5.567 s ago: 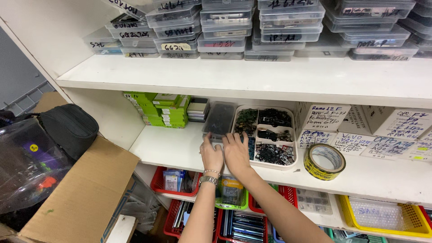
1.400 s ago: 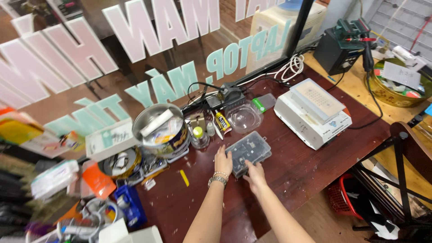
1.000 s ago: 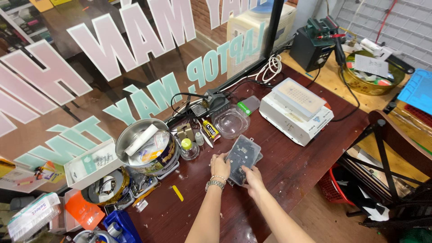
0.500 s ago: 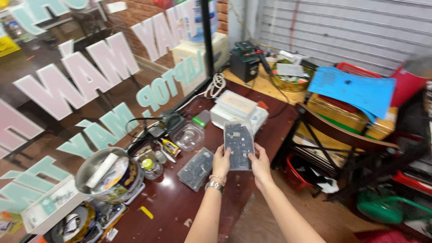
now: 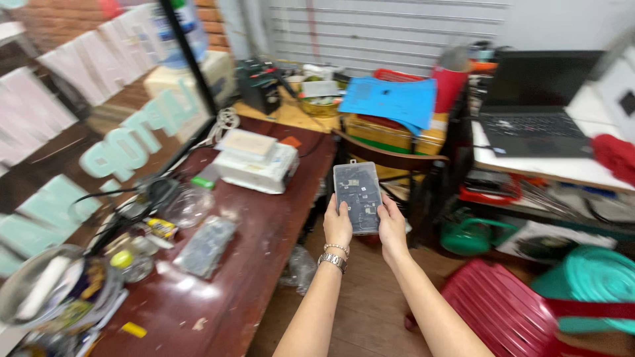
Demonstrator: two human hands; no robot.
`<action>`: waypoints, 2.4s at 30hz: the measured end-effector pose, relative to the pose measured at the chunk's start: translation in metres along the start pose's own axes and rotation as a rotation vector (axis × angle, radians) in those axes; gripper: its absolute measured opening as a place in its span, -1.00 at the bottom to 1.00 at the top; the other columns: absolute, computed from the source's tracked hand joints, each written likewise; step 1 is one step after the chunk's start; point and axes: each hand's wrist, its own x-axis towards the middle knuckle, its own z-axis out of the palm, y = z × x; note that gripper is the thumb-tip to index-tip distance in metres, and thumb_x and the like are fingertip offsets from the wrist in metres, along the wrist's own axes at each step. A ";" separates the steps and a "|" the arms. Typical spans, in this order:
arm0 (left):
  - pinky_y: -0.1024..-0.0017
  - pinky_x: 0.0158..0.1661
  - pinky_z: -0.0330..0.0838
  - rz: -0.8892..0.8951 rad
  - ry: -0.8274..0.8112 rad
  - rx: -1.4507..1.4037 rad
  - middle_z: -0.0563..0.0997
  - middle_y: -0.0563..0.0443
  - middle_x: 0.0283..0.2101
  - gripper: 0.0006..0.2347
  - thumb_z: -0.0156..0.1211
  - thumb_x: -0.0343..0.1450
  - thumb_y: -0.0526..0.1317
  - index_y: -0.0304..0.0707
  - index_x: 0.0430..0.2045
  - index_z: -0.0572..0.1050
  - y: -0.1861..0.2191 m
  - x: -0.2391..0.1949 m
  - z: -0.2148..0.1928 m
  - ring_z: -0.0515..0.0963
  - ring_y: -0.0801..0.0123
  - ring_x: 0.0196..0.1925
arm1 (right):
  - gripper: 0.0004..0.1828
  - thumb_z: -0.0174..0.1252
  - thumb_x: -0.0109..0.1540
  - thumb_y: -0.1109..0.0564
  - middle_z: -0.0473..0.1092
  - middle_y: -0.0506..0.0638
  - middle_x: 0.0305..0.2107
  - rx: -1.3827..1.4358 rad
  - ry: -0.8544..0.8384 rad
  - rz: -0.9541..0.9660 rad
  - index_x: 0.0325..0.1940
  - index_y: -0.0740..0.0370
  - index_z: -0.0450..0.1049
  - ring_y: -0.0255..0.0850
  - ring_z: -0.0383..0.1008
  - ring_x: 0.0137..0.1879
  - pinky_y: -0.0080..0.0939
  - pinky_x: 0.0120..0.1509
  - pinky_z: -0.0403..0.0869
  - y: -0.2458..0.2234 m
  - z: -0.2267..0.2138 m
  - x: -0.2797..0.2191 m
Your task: The person organizes small electronic parts and tools in a workshop. They open and close plastic containers, place them on shelves, and handle various items on a cluttered workbench.
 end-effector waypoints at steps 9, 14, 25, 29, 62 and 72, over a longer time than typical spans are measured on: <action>0.35 0.09 0.45 -0.062 -0.330 -0.061 0.61 -0.11 0.14 -0.62 -0.02 0.51 -0.22 -0.22 0.26 0.36 0.008 -0.082 0.147 0.63 0.27 0.12 | -0.52 -0.12 0.39 0.19 0.42 0.12 0.20 0.043 0.286 -0.033 0.40 0.32 0.29 -0.22 0.43 0.25 -0.26 0.30 0.37 -0.036 -0.167 -0.010; 0.36 0.08 0.47 0.084 -0.526 -0.159 0.64 -0.14 0.12 -0.63 -0.01 0.51 -0.24 -0.30 0.24 0.34 0.002 -0.110 0.225 0.65 0.25 0.10 | -0.52 -0.09 0.38 0.17 0.40 0.04 0.23 0.010 0.427 -0.099 0.39 0.29 0.31 -0.25 0.39 0.30 -0.27 0.35 0.32 -0.054 -0.240 -0.020; 0.31 0.08 0.46 0.064 -0.909 0.064 0.62 -0.15 0.13 -0.61 -0.02 0.51 -0.21 -0.22 0.26 0.34 0.029 -0.198 0.386 0.64 0.21 0.12 | -0.52 -0.12 0.39 0.09 0.42 0.02 0.22 0.154 0.851 -0.221 0.40 0.22 0.31 -0.26 0.41 0.29 -0.27 0.34 0.33 -0.101 -0.379 -0.041; 0.31 0.11 0.44 0.212 -1.067 0.049 0.60 -0.20 0.15 -0.61 -0.01 0.51 -0.22 -0.30 0.27 0.33 0.025 -0.235 0.438 0.62 0.18 0.15 | -0.53 -0.12 0.39 0.08 0.43 0.04 0.21 0.174 1.002 -0.293 0.38 0.23 0.34 -0.25 0.40 0.29 -0.27 0.34 0.33 -0.110 -0.422 -0.059; 0.39 0.04 0.45 -0.118 -1.493 -0.098 0.65 -0.16 0.09 -0.61 -0.15 0.52 -0.25 -0.40 0.23 0.40 -0.005 -0.729 0.771 0.63 0.28 0.05 | -0.49 -0.08 0.39 0.01 0.38 -0.06 0.26 0.093 1.326 -0.307 0.41 0.21 0.31 -0.31 0.33 0.35 -0.30 0.42 0.24 -0.203 -0.935 -0.298; 0.45 0.17 0.33 -0.056 -1.407 -0.185 0.55 -0.18 0.21 -0.59 -0.06 0.53 -0.21 -0.48 0.26 0.33 -0.001 -0.723 0.926 0.53 0.30 0.20 | -0.50 -0.04 0.37 0.06 0.48 -0.08 0.05 0.040 1.205 -0.266 0.41 0.11 0.32 -0.36 0.45 -0.01 -0.30 -0.06 0.44 -0.243 -1.046 -0.218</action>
